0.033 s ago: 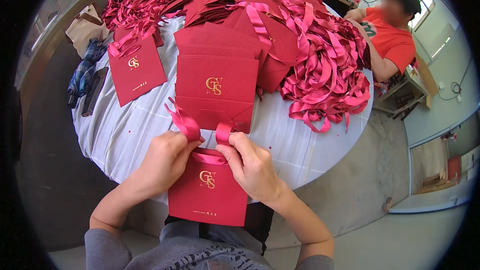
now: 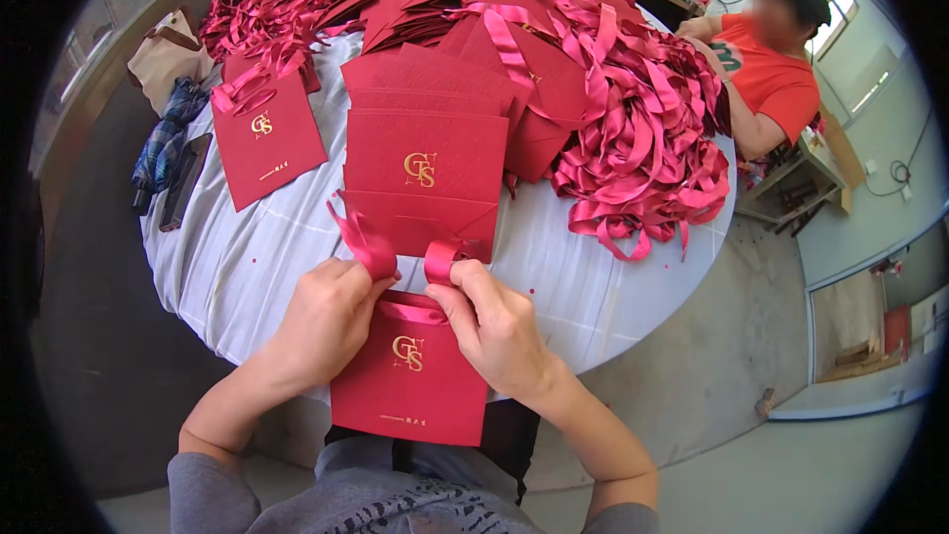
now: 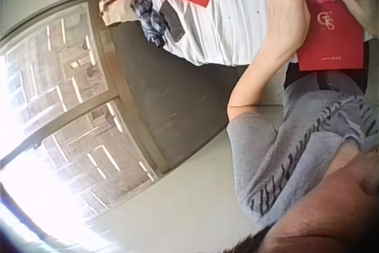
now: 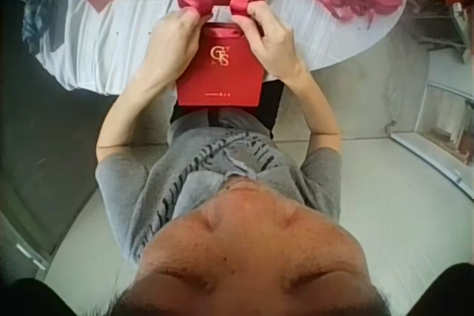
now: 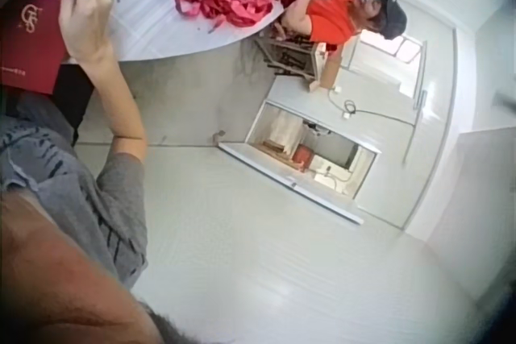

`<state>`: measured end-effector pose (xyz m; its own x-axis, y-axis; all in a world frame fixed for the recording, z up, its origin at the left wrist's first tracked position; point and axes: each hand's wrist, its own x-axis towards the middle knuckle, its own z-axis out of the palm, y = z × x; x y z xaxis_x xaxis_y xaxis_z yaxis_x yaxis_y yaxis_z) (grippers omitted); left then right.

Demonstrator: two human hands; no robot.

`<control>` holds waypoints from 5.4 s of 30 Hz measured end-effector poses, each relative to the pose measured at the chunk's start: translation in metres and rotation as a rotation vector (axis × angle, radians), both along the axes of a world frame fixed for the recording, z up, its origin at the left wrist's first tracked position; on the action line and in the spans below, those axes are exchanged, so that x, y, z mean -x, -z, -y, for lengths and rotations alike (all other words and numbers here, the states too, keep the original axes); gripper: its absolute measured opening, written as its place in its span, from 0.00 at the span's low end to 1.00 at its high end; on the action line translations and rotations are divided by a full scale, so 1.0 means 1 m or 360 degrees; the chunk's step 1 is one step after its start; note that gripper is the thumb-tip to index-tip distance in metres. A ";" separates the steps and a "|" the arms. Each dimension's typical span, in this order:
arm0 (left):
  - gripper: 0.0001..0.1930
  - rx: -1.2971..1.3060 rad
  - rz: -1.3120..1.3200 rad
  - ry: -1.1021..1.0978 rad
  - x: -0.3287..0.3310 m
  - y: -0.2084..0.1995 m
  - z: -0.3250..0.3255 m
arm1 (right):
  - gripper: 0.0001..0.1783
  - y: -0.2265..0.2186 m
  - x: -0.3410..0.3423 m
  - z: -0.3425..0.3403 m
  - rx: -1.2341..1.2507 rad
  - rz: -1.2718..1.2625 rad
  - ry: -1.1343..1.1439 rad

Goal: The person attaches ribbon handles to paper gift bags by threading pink ribbons into the bags by hand, then folds and opens the gift bags.

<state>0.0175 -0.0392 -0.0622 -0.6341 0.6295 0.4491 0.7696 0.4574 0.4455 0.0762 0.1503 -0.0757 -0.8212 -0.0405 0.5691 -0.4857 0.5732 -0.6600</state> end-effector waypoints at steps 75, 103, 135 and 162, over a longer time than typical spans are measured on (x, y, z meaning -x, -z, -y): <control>0.13 0.0102 -0.0592 -0.0086 0.017 -0.078 -0.006 | 0.16 -0.025 0.047 -0.128 -0.0664 -0.0276 0.1527; 0.08 0.0143 -0.0576 -0.0224 0.017 -0.088 0.002 | 0.09 -0.006 -0.048 -0.043 -0.0139 0.0514 0.0031; 0.10 -0.0014 -0.0422 -0.0245 0.035 -0.082 0.002 | 0.04 0.004 0.053 -0.070 -0.0887 -0.0071 0.0911; 0.12 -0.0529 0.0930 0.0374 0.100 -0.034 0.023 | 0.05 -0.031 0.063 0.036 0.0115 0.0109 0.0115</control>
